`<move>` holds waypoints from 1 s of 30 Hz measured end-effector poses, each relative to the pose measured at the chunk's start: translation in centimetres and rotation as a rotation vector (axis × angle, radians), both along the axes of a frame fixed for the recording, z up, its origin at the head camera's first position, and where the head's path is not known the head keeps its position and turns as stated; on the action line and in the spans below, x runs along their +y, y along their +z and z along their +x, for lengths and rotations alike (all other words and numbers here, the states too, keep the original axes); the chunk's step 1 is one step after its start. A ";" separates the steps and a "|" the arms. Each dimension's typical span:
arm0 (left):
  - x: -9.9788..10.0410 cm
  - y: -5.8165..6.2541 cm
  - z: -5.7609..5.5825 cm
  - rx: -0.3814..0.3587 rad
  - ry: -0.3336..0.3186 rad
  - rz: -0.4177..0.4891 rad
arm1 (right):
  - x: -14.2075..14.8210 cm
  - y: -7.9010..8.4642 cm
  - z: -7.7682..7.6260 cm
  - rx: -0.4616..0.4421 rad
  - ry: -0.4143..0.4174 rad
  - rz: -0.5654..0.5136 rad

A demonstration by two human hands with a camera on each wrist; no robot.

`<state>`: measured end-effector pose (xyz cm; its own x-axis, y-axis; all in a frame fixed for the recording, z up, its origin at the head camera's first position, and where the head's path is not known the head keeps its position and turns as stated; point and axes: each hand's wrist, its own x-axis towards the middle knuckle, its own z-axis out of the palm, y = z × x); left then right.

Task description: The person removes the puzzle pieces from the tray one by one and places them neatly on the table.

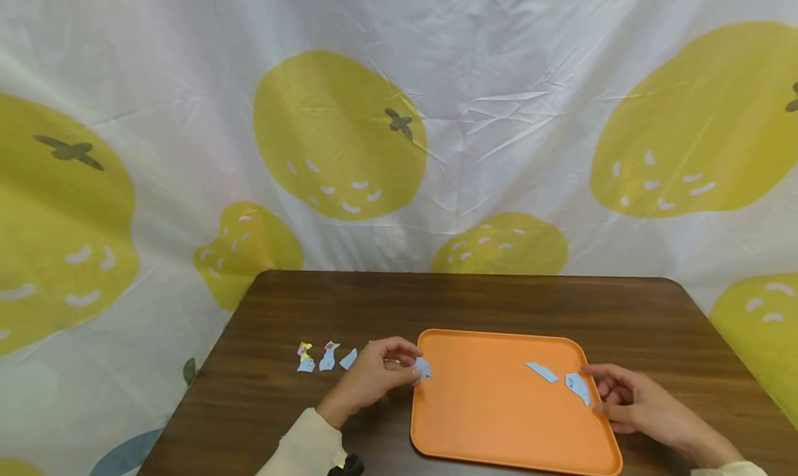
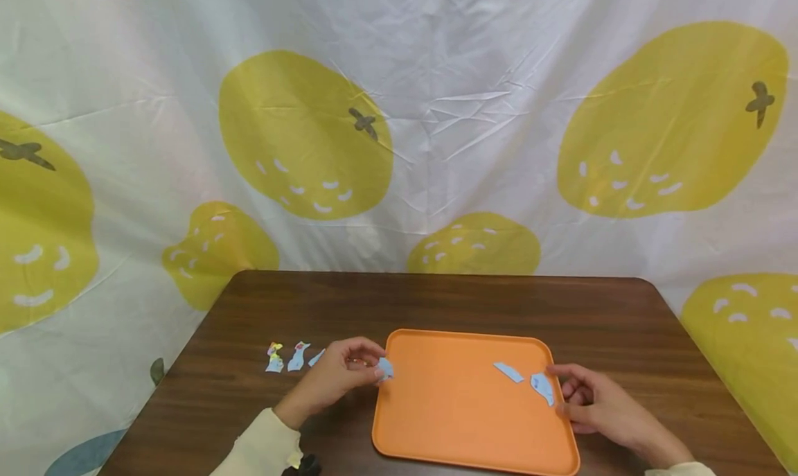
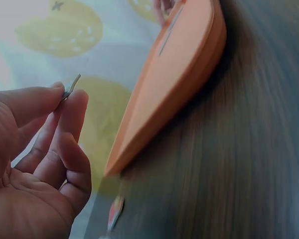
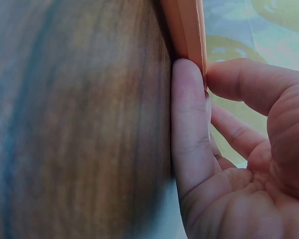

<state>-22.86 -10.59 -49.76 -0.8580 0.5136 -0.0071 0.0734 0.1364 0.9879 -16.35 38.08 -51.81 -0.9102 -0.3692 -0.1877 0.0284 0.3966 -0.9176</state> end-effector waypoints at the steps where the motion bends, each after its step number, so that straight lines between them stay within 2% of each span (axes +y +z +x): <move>1: -0.6 -0.1 -0.1 -0.001 0.014 0.004 | 0.0 0.0 0.0 0.002 0.000 0.000; 10: -5.6 -0.4 -0.7 0.034 0.164 -0.036 | -0.1 0.1 0.2 0.026 0.003 -0.004; 22: -10.9 -0.7 -1.2 0.091 0.287 -0.072 | -0.1 0.1 0.1 0.018 0.000 -0.019; 30: -14.2 -0.9 -1.3 0.157 0.426 -0.181 | 0.0 0.1 0.0 -0.006 -0.006 -0.020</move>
